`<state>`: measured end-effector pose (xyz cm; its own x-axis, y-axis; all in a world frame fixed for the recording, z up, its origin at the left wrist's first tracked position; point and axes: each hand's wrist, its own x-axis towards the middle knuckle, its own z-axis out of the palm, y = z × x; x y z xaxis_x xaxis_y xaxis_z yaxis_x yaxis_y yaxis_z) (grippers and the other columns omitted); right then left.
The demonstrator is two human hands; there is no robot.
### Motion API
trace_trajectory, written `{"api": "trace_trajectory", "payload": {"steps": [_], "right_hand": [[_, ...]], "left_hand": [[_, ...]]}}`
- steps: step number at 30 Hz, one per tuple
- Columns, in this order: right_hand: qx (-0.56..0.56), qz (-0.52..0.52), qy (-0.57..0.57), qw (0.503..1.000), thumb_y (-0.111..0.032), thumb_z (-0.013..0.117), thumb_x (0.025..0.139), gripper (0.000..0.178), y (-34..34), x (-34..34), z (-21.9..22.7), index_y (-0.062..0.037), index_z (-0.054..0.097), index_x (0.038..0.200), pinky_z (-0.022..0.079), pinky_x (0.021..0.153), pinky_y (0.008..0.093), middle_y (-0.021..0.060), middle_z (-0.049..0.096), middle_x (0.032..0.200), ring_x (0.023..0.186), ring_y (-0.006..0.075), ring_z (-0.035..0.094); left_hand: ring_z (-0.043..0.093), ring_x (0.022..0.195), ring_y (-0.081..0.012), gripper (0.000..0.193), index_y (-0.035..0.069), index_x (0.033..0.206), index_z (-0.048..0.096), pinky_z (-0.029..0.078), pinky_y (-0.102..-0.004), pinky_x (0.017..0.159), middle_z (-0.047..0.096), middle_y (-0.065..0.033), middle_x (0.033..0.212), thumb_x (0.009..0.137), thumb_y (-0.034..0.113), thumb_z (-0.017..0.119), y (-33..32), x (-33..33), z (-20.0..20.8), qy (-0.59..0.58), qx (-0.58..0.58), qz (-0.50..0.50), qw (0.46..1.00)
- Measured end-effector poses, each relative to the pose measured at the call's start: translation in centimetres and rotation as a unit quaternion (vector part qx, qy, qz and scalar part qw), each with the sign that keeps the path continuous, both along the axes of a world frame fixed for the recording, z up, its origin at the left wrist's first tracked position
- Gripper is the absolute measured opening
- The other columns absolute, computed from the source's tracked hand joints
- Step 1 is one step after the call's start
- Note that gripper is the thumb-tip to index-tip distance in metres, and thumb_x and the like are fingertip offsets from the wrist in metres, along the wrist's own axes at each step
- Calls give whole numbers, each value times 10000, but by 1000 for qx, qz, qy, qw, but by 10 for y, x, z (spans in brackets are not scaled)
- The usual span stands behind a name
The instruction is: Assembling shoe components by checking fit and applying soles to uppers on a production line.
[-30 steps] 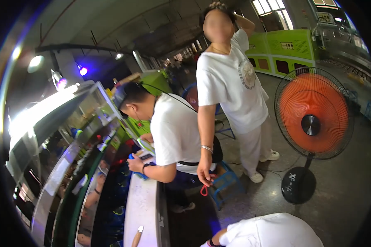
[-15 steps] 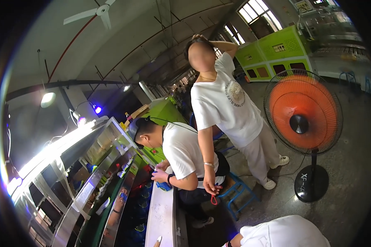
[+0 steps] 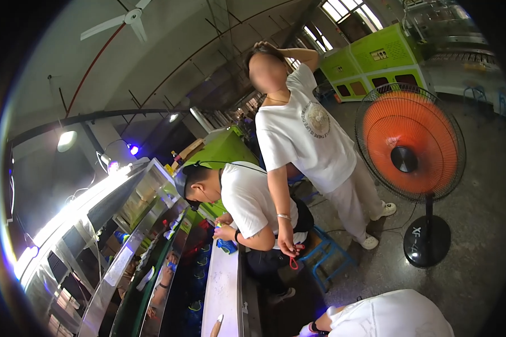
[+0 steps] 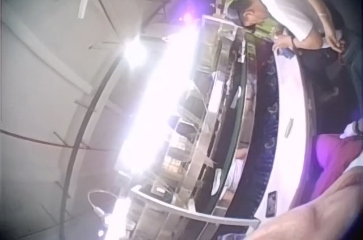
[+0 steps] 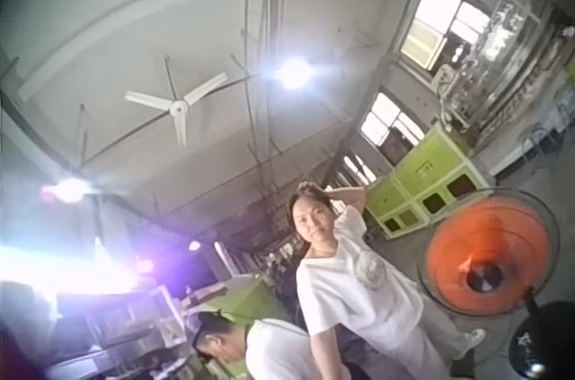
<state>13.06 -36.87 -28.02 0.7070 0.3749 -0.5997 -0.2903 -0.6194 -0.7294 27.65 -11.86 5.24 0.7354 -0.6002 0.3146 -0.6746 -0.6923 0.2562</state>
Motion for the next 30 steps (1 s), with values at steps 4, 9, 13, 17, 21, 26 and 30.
{"api": "trace_trajectory", "payload": {"steps": [4,9,13,17,21,26,30], "right_hand": [[-17,35,-80,996,-679,541,1018,726,-3,6,21,-85,690,1408,490,1100,485,152,702,1397,1294,348,655],[-3,37,-119,992,-603,534,1043,637,-3,12,31,-91,699,1383,501,1065,500,148,725,1352,1249,349,678],[13,15,-170,985,-610,497,1049,665,-4,-2,27,-43,723,1313,520,1011,500,182,756,1256,1184,374,707],[-77,102,-132,983,-641,501,1025,696,1,3,80,-46,739,1295,517,1018,508,206,749,1263,1196,395,700],[-113,190,-279,935,-572,545,969,541,-36,31,140,-136,821,1132,566,936,478,180,797,1049,985,387,747],[77,43,-174,981,-358,625,1010,366,-18,88,183,-44,812,984,599,840,350,121,809,915,874,238,780],[-15,203,-452,868,-379,676,975,425,64,103,309,-24,774,764,584,690,389,177,725,711,681,281,741]], "left_hand": [[666,1106,-403,405,27,1391,635,539,-485,961,665,-242,1321,1086,281,555,-10,22,-1,9,14,-6,1000],[673,1094,-395,403,30,1392,637,547,-479,947,670,-242,1316,1091,281,546,-20,40,-9,22,34,-17,999],[679,1084,-388,401,32,1393,638,553,-475,935,674,-242,1311,1095,281,538,-30,49,-16,35,47,-30,998],[684,1075,-382,400,34,1394,639,559,-470,924,677,-242,1307,1099,281,531,39,26,-41,57,18,51,997],[690,1065,-375,399,36,1395,641,565,-465,913,681,-242,1302,1102,281,524,196,-199,-172,179,-47,279,942],[725,887,-387,306,17,942,711,551,-445,796,742,-185,894,1084,254,579,138,-429,-152,255,-241,404,845],[723,753,-239,234,-11,952,724,555,-358,736,743,-135,809,1044,193,656,121,-425,-66,266,-246,410,837]]}}
